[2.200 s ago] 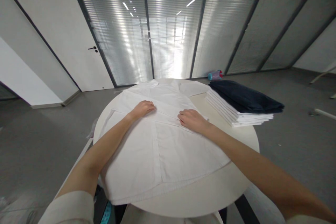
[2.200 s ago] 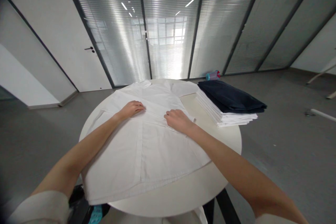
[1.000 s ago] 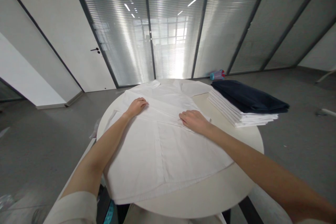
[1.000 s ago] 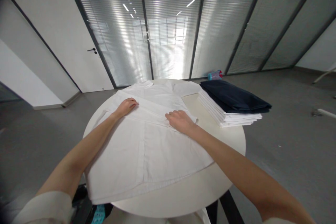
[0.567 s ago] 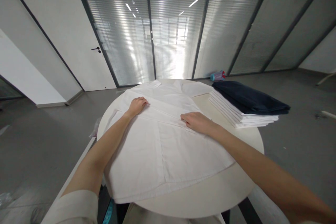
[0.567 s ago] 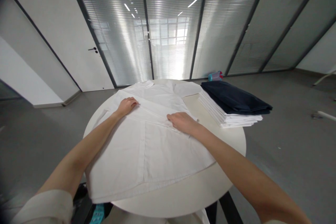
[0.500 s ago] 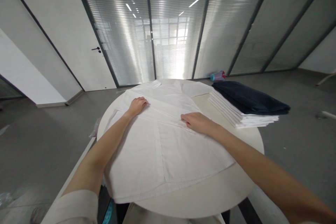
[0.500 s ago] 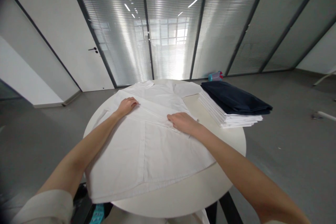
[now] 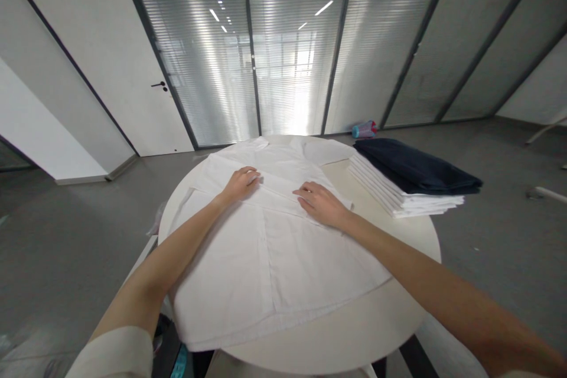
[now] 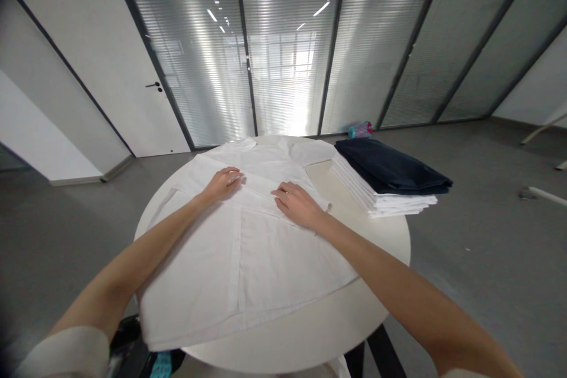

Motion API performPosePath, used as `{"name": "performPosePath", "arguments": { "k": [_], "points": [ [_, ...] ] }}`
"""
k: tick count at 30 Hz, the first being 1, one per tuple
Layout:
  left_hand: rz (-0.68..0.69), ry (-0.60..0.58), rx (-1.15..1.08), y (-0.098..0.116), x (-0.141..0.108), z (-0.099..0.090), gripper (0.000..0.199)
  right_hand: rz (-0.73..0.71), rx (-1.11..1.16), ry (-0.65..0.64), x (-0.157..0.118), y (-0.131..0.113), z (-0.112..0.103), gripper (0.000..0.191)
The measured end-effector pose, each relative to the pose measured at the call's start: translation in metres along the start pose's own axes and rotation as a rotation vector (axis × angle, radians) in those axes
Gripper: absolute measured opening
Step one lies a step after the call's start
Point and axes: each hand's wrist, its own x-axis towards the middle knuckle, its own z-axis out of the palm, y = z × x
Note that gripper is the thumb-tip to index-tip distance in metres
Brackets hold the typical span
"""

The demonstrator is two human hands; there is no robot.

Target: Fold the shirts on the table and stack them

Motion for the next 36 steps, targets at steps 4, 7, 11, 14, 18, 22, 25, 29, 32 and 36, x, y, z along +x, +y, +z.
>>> {"name": "performPosePath", "arguments": {
  "k": [4, 7, 11, 14, 18, 22, 25, 29, 32, 36],
  "points": [
    [0.102, -0.077, -0.104, 0.041, 0.004, 0.012, 0.044, -0.050, 0.096, -0.123, 0.002, -0.002, 0.016, 0.066],
    [0.067, -0.188, -0.097, 0.051, 0.001, 0.017, 0.055, -0.051, 0.149, -0.298, 0.000, -0.001, 0.019, 0.082],
    [-0.069, -0.343, -0.058, 0.042, 0.000, 0.015, 0.072, -0.055, 0.166, -0.395, -0.003, -0.001, 0.014, 0.094],
    [-0.119, -0.388, -0.034, 0.035, 0.001, 0.014, 0.079, -0.041, 0.177, -0.455, -0.004, -0.002, 0.009, 0.101],
    [-0.154, -0.384, -0.013, 0.028, 0.002, 0.015, 0.079, -0.024, 0.207, -0.496, -0.008, -0.001, 0.005, 0.107],
    [-0.202, -0.384, 0.000, 0.022, 0.002, 0.015, 0.074, -0.029, 0.214, -0.504, -0.011, 0.002, 0.004, 0.109],
    [-0.236, -0.380, 0.010, 0.015, 0.003, 0.013, 0.073, -0.033, 0.218, -0.514, -0.012, 0.003, 0.002, 0.109],
    [-0.303, -0.375, 0.033, 0.000, 0.003, 0.007, 0.076, -0.027, 0.193, -0.560, -0.012, 0.001, -0.001, 0.113],
    [-0.355, -0.389, 0.053, -0.014, 0.005, 0.004, 0.077, -0.024, 0.194, -0.569, -0.013, 0.002, -0.001, 0.115],
    [-0.414, -0.391, 0.085, -0.034, 0.012, 0.005, 0.078, -0.039, 0.239, -0.533, -0.013, 0.004, 0.000, 0.113]
  ]
}}
